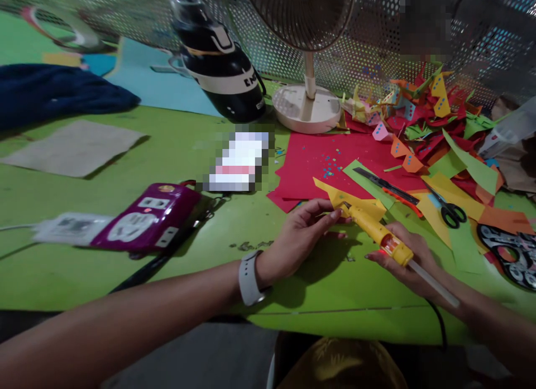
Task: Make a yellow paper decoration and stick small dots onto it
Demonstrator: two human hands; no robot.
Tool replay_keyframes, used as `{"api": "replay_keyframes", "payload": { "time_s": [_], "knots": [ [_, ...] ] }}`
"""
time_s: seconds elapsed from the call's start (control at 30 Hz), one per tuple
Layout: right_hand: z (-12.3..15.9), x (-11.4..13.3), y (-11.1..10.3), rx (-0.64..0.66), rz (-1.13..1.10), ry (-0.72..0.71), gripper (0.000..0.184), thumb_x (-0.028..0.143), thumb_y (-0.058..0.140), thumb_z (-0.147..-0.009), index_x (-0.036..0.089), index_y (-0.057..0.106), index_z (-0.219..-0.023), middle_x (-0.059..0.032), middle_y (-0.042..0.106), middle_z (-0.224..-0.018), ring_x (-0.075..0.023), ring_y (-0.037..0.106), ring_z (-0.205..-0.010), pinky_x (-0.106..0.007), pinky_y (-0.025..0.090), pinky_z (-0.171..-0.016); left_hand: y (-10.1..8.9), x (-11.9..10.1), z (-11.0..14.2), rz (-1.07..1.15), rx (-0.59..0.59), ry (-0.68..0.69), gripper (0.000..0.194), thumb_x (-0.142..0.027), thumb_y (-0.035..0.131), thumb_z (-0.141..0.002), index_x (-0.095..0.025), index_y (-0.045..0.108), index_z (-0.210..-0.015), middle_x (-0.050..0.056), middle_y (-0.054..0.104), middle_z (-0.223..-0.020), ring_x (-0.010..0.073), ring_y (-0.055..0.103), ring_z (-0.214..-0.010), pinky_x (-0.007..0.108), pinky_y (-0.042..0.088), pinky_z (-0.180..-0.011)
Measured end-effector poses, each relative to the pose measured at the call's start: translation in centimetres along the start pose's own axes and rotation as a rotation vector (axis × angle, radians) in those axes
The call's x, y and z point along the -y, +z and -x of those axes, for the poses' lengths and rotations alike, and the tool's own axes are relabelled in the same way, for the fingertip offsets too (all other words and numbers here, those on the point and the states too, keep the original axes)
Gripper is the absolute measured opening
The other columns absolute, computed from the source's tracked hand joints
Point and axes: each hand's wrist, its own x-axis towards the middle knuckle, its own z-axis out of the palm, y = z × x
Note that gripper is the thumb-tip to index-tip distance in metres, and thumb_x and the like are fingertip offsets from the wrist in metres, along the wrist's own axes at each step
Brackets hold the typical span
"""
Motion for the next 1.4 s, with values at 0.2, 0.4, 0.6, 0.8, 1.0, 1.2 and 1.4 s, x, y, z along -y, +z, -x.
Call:
{"api": "replay_keyframes", "payload": {
  "time_s": [0.2,0.4,0.6,0.8,1.0,1.2,1.4],
  "knots": [
    [-0.2,0.0,0.1,-0.007,0.003,-0.023,0.035,0.058,0.057,-0.081,0.024,0.048,-0.08,0.006,0.046,-0.053,-0.0119,0.043,-0.044,-0.025,0.032,-0.042,0.0,0.0,-0.1,0.012,-0.002,-0.008,0.028,-0.034,0.084,-0.07,-0.018,0.066,-0.084,-0.001,0.073,-0.081,0.0144,0.071,-0.078,0.023,0.061,-0.065],
    [0.3,-0.4,-0.2,-0.045,-0.053,-0.191,0.035,0.058,0.062,-0.081,0.024,0.051,-0.082,0.0039,0.057,-0.059,-0.0124,0.05,-0.046,-0.025,0.039,-0.044,0.0,-0.2,0.1,-0.031,-0.018,-0.021,0.025,-0.034,0.082,-0.073,-0.018,0.067,-0.086,0.001,0.073,-0.09,0.0155,0.071,-0.083,0.024,0.061,-0.068],
    [1.7,-1.3,-3.2,-0.331,-0.014,-0.441,0.047,0.058,0.078,-0.069,0.026,0.054,-0.093,-0.0007,0.066,-0.077,-0.0191,0.064,-0.066,-0.031,0.051,-0.06,0.0,-0.4,0.0,-0.021,-0.042,-0.042,0.029,-0.033,0.083,-0.072,-0.018,0.063,-0.085,0.001,0.072,-0.086,0.019,0.073,-0.089,0.024,0.059,-0.067],
    [4.6,-4.2,-7.4,-0.417,0.412,-0.145,0.032,0.037,0.076,-0.074,0.021,0.056,-0.092,-0.0031,0.064,-0.078,-0.0164,0.059,-0.064,-0.028,0.047,-0.059,0.3,-0.9,0.2,0.004,-0.133,-0.054,0.035,-0.03,0.088,-0.063,-0.019,0.062,-0.082,-0.003,0.072,-0.085,0.018,0.073,-0.088,0.022,0.059,-0.066],
    [10.2,-10.8,-9.4,-0.441,0.589,0.292,0.028,0.036,0.068,-0.073,0.02,0.061,-0.095,-0.0092,0.069,-0.093,-0.0228,0.065,-0.079,-0.036,0.051,-0.07,0.6,-1.4,0.2,-0.016,-0.187,-0.068,0.019,-0.018,0.083,-0.068,-0.02,0.065,-0.076,-0.006,0.073,-0.077,0.0155,0.073,-0.083,0.021,0.058,-0.065],
    [12.6,-12.2,-10.1,-0.477,0.662,0.459,0.039,0.041,0.067,-0.072,0.018,0.064,-0.104,-0.0128,0.07,-0.104,-0.0283,0.066,-0.091,-0.043,0.051,-0.079,1.1,-1.7,0.3,-0.026,-0.238,-0.081,0.014,-0.013,0.076,-0.074,-0.022,0.066,-0.072,-0.009,0.072,-0.076,0.0124,0.072,-0.081,0.02,0.056,-0.066],
    [12.4,-11.3,-11.4,-0.407,0.73,0.597,0.035,0.045,0.07,-0.074,0.021,0.065,-0.1,-0.0133,0.072,-0.099,-0.0281,0.067,-0.085,-0.037,0.046,-0.07,1.2,-1.7,0.3,0.005,-0.229,-0.052,0.015,-0.013,0.078,-0.073,-0.022,0.066,-0.073,-0.009,0.072,-0.075,0.0132,0.072,-0.081,0.022,0.055,-0.066]
  ]
}}
